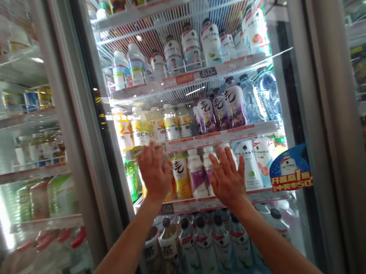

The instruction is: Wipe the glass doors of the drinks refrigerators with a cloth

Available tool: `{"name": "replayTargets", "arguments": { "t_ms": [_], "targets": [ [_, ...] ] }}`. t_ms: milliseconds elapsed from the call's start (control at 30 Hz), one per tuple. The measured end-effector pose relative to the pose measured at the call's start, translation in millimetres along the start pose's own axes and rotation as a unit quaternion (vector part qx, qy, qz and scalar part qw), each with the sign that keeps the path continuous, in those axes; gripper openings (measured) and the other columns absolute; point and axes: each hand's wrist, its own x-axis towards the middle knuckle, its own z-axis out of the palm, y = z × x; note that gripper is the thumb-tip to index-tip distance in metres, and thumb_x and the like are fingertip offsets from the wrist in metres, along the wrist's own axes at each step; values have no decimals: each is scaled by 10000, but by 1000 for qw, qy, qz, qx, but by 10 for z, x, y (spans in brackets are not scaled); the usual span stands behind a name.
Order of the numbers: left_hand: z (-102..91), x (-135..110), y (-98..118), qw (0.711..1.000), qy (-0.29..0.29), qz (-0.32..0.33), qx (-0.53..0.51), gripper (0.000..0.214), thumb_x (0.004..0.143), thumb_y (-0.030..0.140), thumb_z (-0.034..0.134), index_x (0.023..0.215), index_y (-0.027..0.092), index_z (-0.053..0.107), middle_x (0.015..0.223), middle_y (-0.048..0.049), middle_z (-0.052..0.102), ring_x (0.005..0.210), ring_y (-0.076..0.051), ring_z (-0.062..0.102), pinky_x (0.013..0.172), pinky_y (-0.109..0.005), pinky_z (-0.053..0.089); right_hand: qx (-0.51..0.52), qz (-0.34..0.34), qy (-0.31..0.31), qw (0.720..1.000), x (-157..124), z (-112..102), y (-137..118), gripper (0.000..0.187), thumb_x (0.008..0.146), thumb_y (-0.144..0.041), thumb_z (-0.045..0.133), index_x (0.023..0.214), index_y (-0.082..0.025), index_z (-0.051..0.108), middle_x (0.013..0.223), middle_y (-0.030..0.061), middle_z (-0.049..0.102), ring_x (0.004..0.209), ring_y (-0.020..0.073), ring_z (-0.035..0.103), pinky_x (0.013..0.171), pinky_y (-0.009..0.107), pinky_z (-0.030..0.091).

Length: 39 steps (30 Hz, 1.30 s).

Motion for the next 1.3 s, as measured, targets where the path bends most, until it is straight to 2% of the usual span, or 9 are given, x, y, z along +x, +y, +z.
{"name": "replayTargets", "arguments": {
  "t_ms": [133, 300, 367, 533, 600, 833, 1000, 1067, 1300],
  "targets": [
    [49, 10, 201, 987, -64, 145, -36, 368, 832, 218, 442, 1187, 204, 538, 1333, -78, 489, 1320, -239, 329, 1094, -445, 251, -2, 1, 2, 1000, 2, -3, 4, 596, 850, -245, 446, 1417, -264, 264, 1468, 82, 313, 1367, 240, 255, 1120, 497, 109],
    [-72, 265, -509, 992, 50, -110, 29, 395, 842, 243, 430, 1215, 147, 518, 1347, -143, 459, 1307, -258, 342, 1066, -459, 282, -4, -3, 4, 1000, 3, 1, 8, 592, 851, -247, 452, 1415, -244, 272, 1451, 98, 343, 1363, 238, 263, 1121, 488, 105],
    [-64, 328, -550, 984, 67, -160, 38, 401, 846, 247, 423, 1215, 120, 517, 1350, -173, 444, 1303, -273, 342, 1062, -478, 276, -3, -1, 4, 1000, 1, 1, 4, 592, 853, -245, 453, 1416, -246, 270, 1450, 100, 344, 1363, 240, 263, 1119, 491, 109],
    [90, 228, 123, 995, -45, 90, -22, 370, 827, 214, 438, 1181, 194, 546, 1344, -88, 475, 1323, -238, 322, 1091, -453, 255, 8, 0, -4, 1000, -3, -13, 14, 604, 854, -249, 454, 1422, -265, 250, 1463, 88, 324, 1365, 241, 259, 1118, 496, 109],
    [104, 216, 190, 987, -69, 139, -35, 373, 825, 214, 444, 1185, 204, 544, 1344, -73, 479, 1327, -230, 320, 1096, -440, 252, 12, -3, -4, 1000, -2, -25, 21, 595, 855, -248, 455, 1418, -261, 262, 1460, 92, 329, 1364, 239, 260, 1120, 490, 107],
    [9, 411, -374, 993, 45, -101, 38, 394, 850, 250, 417, 1206, 119, 522, 1355, -170, 442, 1309, -272, 335, 1059, -478, 281, 24, 1, -8, 1000, 7, -56, 10, 525, 869, -238, 427, 1385, -232, 332, 1438, 102, 365, 1375, 220, 235, 1124, 474, 95],
    [89, 123, 206, 988, -59, 138, -35, 377, 839, 215, 419, 1201, 187, 521, 1331, -97, 491, 1339, -231, 295, 1099, -459, 236, 24, -3, -1, 1000, -4, -18, 28, 496, 867, -248, 430, 1360, -224, 374, 1444, 101, 355, 1370, 228, 246, 1122, 481, 95],
    [82, 67, 236, 982, -72, 170, -46, 377, 835, 213, 424, 1199, 201, 521, 1325, -81, 501, 1336, -219, 303, 1101, -446, 239, 16, -10, 3, 1000, -21, 0, 39, 496, 864, -249, 433, 1356, -219, 379, 1442, 106, 359, 1366, 234, 255, 1119, 486, 100],
    [32, 407, -354, 996, 39, -70, 26, 405, 852, 238, 409, 1231, 131, 503, 1360, -160, 443, 1320, -264, 324, 1068, -487, 267, 3, -23, -10, 1000, 69, -55, 13, 510, 866, -258, 424, 1365, -193, 348, 1445, 125, 342, 1377, 236, 222, 1113, 497, 98]
  ]
}}
